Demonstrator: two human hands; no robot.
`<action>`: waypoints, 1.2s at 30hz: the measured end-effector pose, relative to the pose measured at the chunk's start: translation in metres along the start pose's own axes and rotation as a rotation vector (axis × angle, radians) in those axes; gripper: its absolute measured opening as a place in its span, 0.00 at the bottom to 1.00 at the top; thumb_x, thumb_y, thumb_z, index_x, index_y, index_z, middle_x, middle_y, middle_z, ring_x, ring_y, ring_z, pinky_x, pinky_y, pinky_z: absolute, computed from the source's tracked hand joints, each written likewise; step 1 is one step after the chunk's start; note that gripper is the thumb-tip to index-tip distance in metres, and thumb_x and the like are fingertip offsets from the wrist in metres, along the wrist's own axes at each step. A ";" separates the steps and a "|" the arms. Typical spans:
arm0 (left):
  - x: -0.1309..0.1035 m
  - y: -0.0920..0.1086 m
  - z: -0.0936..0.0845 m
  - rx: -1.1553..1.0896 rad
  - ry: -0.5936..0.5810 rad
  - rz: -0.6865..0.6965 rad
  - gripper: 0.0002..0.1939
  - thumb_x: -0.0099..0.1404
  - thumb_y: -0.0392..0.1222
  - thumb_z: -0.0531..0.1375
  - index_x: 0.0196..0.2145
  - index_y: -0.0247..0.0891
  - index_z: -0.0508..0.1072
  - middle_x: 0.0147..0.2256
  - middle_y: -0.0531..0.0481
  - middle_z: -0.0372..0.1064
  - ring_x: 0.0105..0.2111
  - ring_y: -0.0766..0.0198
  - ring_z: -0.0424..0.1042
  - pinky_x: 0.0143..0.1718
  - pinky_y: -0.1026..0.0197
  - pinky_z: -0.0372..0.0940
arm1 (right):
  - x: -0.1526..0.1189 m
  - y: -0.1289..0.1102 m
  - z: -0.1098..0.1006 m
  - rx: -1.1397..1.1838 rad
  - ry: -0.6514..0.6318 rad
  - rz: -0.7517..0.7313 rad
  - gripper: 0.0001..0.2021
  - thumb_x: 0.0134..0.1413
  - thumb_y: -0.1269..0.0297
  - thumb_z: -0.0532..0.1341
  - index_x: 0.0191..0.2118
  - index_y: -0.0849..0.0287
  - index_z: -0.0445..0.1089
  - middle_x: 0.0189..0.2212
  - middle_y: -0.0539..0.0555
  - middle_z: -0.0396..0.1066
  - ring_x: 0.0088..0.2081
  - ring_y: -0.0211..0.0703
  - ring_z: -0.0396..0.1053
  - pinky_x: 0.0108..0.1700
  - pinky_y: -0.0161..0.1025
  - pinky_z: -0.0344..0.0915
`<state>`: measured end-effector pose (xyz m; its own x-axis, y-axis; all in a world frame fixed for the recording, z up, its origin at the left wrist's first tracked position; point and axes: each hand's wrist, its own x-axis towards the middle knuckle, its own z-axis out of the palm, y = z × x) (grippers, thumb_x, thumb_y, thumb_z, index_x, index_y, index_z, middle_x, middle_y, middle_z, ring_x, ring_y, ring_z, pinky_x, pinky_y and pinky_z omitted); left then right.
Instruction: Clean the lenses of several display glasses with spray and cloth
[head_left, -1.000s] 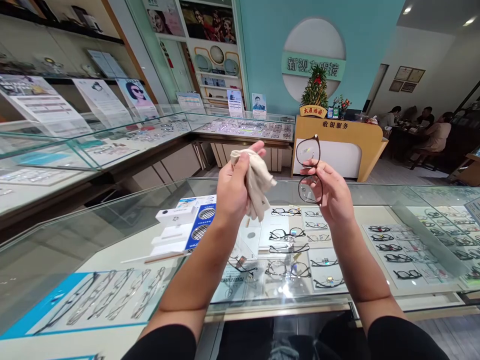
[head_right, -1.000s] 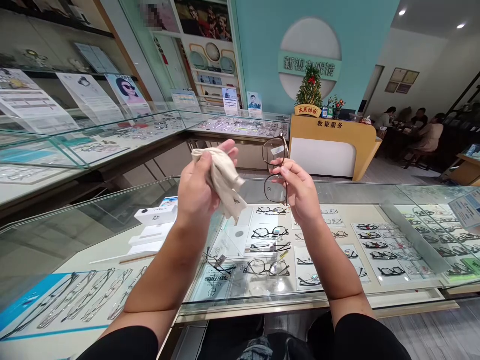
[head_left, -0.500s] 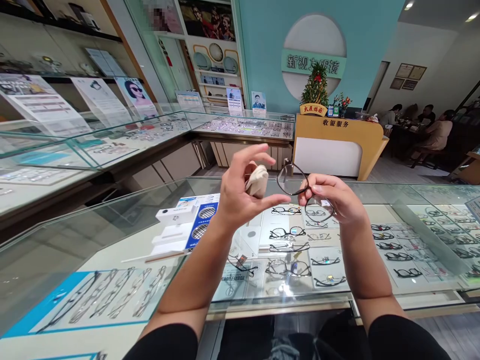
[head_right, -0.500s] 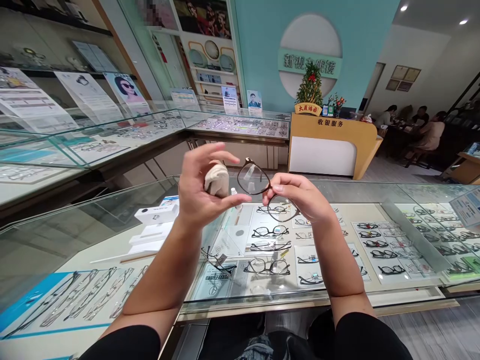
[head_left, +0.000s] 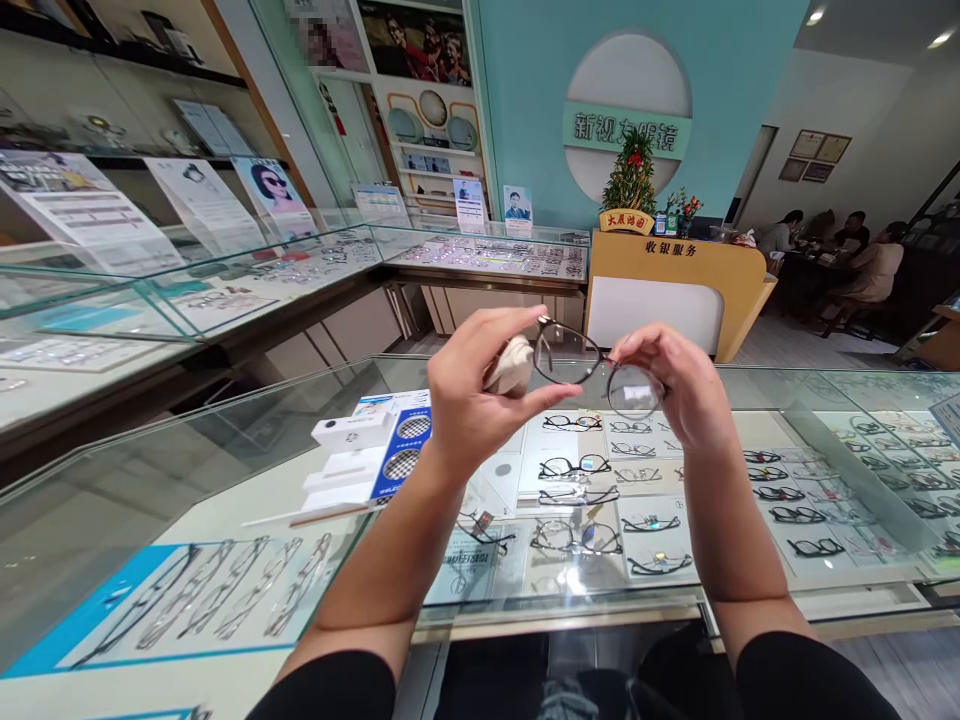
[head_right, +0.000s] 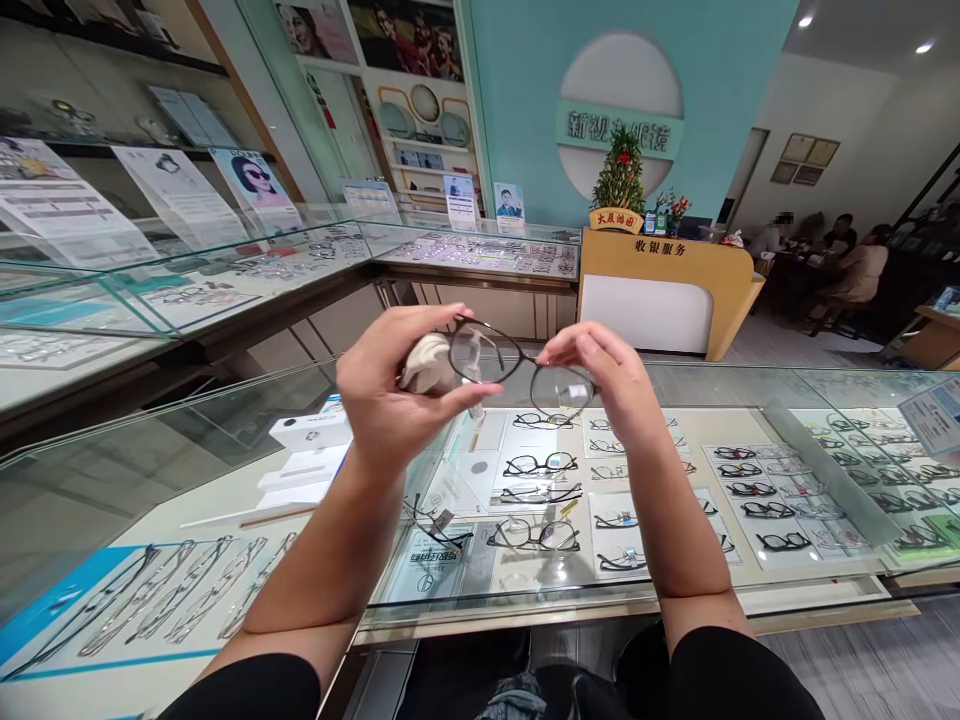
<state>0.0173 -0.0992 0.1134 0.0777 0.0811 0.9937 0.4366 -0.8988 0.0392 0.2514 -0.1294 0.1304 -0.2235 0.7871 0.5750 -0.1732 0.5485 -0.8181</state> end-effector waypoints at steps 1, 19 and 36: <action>-0.001 -0.001 0.000 0.022 0.054 -0.011 0.33 0.61 0.61 0.75 0.58 0.44 0.78 0.48 0.45 0.82 0.46 0.54 0.82 0.49 0.51 0.77 | -0.001 0.002 0.000 -0.073 0.079 -0.088 0.15 0.67 0.46 0.65 0.43 0.52 0.77 0.42 0.53 0.79 0.47 0.45 0.78 0.56 0.46 0.72; -0.010 -0.005 0.010 -0.017 0.203 -0.344 0.30 0.61 0.66 0.74 0.51 0.42 0.80 0.45 0.46 0.79 0.46 0.55 0.80 0.50 0.52 0.74 | -0.005 0.007 0.018 -0.630 0.427 -0.275 0.17 0.65 0.51 0.68 0.57 0.45 0.72 0.51 0.56 0.78 0.54 0.55 0.75 0.62 0.58 0.69; -0.014 -0.007 0.014 -0.022 0.234 -0.370 0.29 0.60 0.61 0.76 0.52 0.44 0.78 0.44 0.50 0.74 0.40 0.63 0.75 0.41 0.59 0.72 | 0.009 0.022 0.002 -0.445 0.254 -0.115 0.19 0.64 0.51 0.67 0.57 0.47 0.70 0.54 0.55 0.78 0.59 0.50 0.74 0.64 0.52 0.69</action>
<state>0.0259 -0.0874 0.0976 -0.2869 0.3013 0.9093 0.3777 -0.8368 0.3964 0.2438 -0.1103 0.1174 0.0222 0.7284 0.6848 0.2537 0.6584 -0.7086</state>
